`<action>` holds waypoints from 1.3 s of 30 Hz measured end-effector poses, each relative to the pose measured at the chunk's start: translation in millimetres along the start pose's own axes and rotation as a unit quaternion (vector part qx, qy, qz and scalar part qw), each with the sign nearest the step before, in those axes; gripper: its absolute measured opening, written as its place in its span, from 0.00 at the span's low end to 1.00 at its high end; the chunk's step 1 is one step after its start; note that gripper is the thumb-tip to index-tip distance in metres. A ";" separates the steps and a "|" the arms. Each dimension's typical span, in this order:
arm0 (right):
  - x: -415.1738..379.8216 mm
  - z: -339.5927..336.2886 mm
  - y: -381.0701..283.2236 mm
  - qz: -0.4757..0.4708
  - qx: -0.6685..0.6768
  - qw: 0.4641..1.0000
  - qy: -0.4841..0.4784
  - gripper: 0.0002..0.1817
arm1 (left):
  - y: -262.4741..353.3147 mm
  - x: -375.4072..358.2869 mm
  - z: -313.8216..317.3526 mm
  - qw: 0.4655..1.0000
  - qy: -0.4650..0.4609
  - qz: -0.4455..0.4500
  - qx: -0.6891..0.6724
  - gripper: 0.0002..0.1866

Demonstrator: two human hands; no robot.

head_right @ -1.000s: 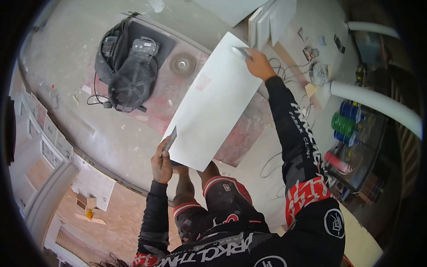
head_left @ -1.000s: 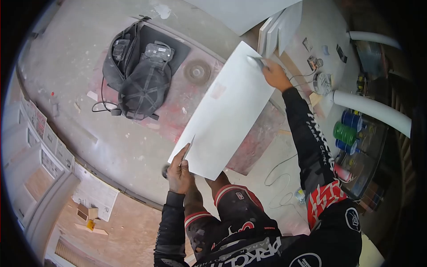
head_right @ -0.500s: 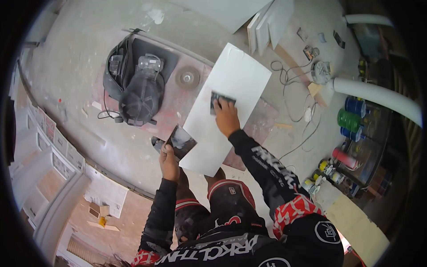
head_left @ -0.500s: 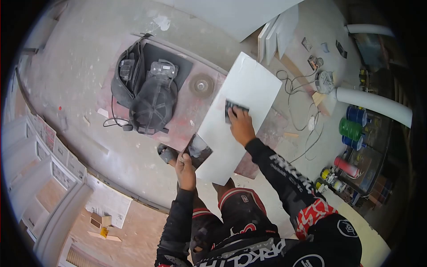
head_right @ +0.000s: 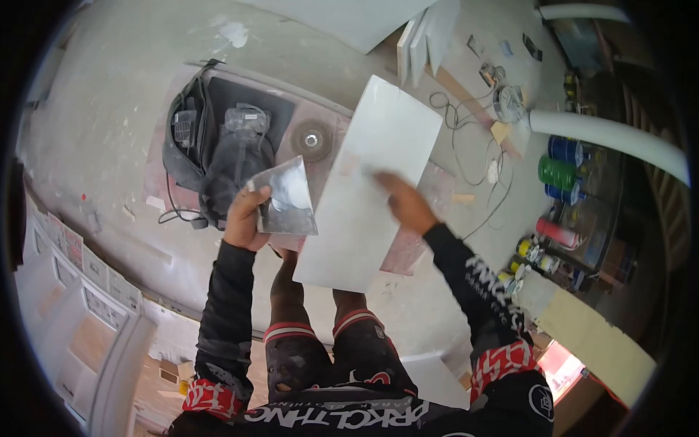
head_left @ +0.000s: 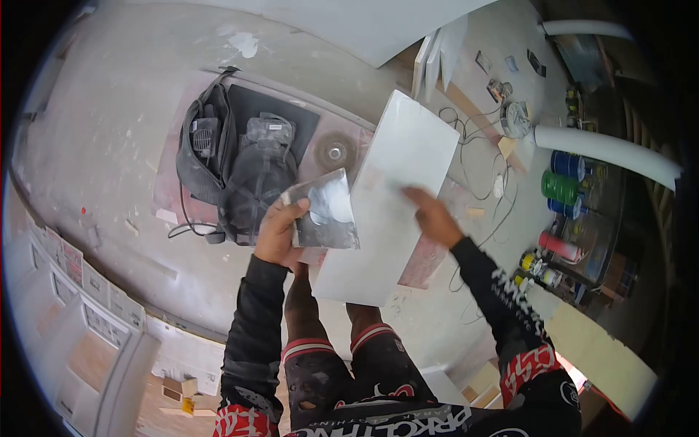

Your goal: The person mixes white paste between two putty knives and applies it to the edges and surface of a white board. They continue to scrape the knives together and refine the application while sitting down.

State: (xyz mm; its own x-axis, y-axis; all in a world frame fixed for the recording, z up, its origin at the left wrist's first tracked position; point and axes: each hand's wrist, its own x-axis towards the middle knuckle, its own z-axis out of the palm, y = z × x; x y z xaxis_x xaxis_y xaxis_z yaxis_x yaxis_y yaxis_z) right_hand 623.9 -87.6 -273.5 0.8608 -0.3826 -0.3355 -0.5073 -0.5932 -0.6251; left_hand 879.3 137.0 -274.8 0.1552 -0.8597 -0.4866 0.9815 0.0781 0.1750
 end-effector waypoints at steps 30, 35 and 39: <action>194.8 -38.0 67.3 0.161 -0.096 0.965 0.182 0.28 | -37.6 -60.1 -109.9 0.954 0.146 -0.100 0.242 0.12; 190.7 -39.4 61.8 0.170 -0.095 0.969 0.149 0.27 | -43.9 -74.1 -109.3 0.949 0.150 -0.116 0.251 0.13; 183.7 -29.5 69.0 0.105 -0.149 0.967 0.177 0.26 | -46.2 -80.1 -112.4 0.937 0.162 -0.124 0.282 0.13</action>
State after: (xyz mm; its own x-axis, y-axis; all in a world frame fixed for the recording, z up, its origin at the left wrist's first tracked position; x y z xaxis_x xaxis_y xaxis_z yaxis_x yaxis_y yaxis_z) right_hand 745.8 -219.8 -357.5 0.6968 -0.7038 -0.1384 -0.7040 -0.6340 -0.3200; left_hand 834.2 259.0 -340.1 0.0450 -0.6102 -0.7910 0.7907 -0.4621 0.4015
